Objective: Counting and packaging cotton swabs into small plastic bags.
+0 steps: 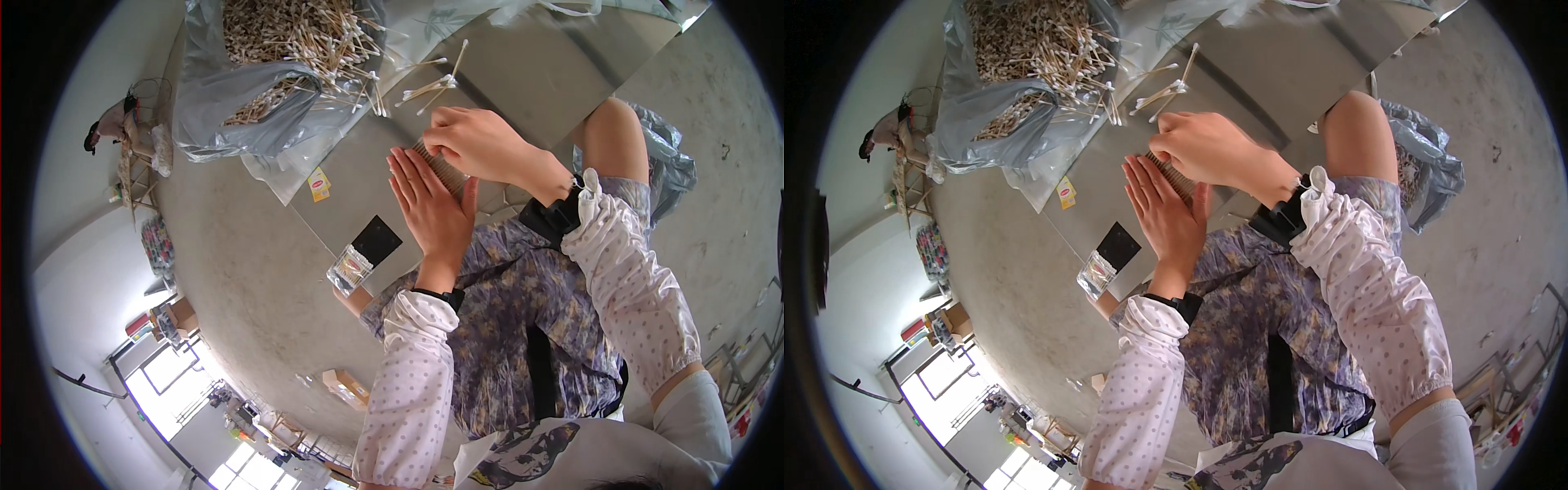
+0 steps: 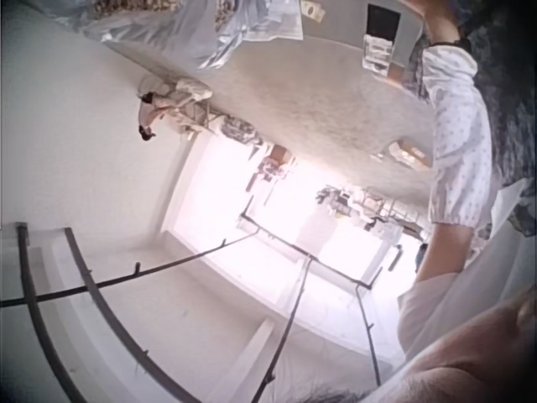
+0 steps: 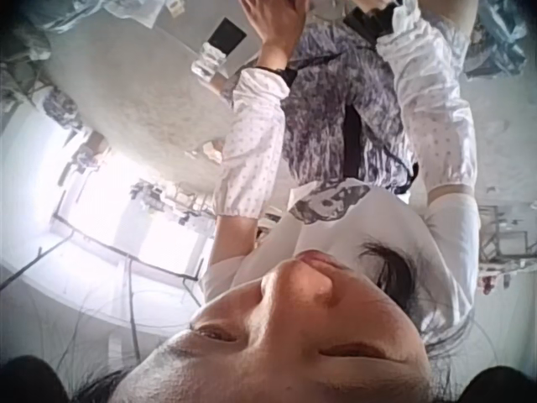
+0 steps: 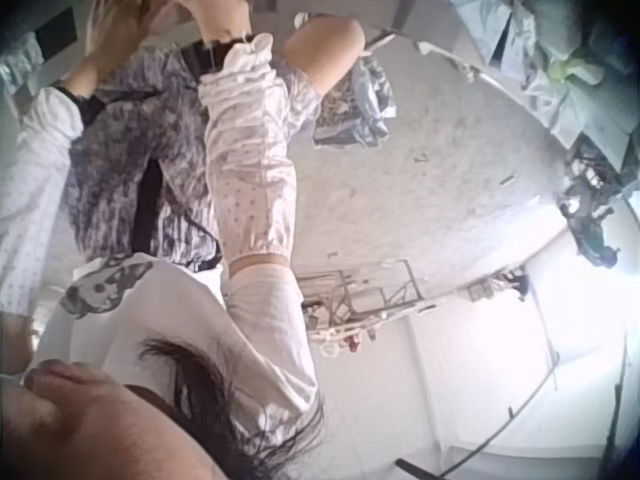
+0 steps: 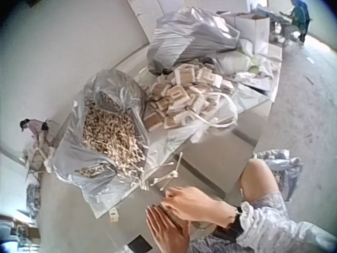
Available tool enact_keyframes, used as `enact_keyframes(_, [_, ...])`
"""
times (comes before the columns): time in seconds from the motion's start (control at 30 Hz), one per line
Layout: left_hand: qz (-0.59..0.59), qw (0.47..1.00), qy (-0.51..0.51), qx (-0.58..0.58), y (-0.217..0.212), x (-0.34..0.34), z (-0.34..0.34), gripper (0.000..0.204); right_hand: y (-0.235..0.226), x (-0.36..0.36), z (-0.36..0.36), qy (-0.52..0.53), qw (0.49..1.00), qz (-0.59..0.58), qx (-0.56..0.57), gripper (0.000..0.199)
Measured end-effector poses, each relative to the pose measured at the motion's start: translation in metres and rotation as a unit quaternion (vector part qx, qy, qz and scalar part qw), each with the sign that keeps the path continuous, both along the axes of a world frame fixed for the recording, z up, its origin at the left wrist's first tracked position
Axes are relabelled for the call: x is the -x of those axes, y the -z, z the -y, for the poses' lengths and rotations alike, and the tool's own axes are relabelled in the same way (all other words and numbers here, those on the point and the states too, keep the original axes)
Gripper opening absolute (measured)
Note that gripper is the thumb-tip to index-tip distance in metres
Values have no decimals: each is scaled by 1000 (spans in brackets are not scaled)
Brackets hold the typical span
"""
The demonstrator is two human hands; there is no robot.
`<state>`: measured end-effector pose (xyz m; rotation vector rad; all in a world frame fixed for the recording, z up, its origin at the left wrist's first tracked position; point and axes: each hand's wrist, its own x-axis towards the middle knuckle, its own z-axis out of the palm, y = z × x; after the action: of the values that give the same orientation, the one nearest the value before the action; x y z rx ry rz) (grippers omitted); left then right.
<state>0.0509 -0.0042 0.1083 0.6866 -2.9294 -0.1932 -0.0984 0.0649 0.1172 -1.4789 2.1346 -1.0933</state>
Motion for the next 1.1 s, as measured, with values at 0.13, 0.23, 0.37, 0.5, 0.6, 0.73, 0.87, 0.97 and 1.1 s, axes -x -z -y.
enact_keyframes(0.13, [1,1000,0,-5,0,1,-1,95,4,0,2,7,1000,-18,13,2])
enact_keyframes(0.23, [3,1000,0,-6,-2,3,-1,95,4,0,3,14,999,-37,21,4])
enact_keyframes(0.37, [2,1000,-1,-7,0,1,0,95,3,-2,4,19,998,-61,16,5])
enact_keyframes(0.5, [0,1000,0,-10,2,1,-1,94,5,0,3,15,996,-85,-15,6])
enact_keyframes(0.6, [-6,1000,-1,-10,1,2,-2,94,8,0,3,10,994,-111,-8,8])
enact_keyframes(0.73, [-9,1000,-5,-9,0,1,-2,93,10,4,-1,2,989,-147,-19,11])
enact_keyframes(0.87, [-16,1000,-9,-7,0,1,-1,93,0,13,-13,21,994,-111,-5,9])
enact_keyframes(0.97, [-36,999,-16,-8,1,1,-2,90,-14,20,-24,32,998,-31,-46,19])
enact_keyframes(1.1, [-73,997,-13,-13,4,-3,0,86,-13,24,-29,44,996,74,-38,12])
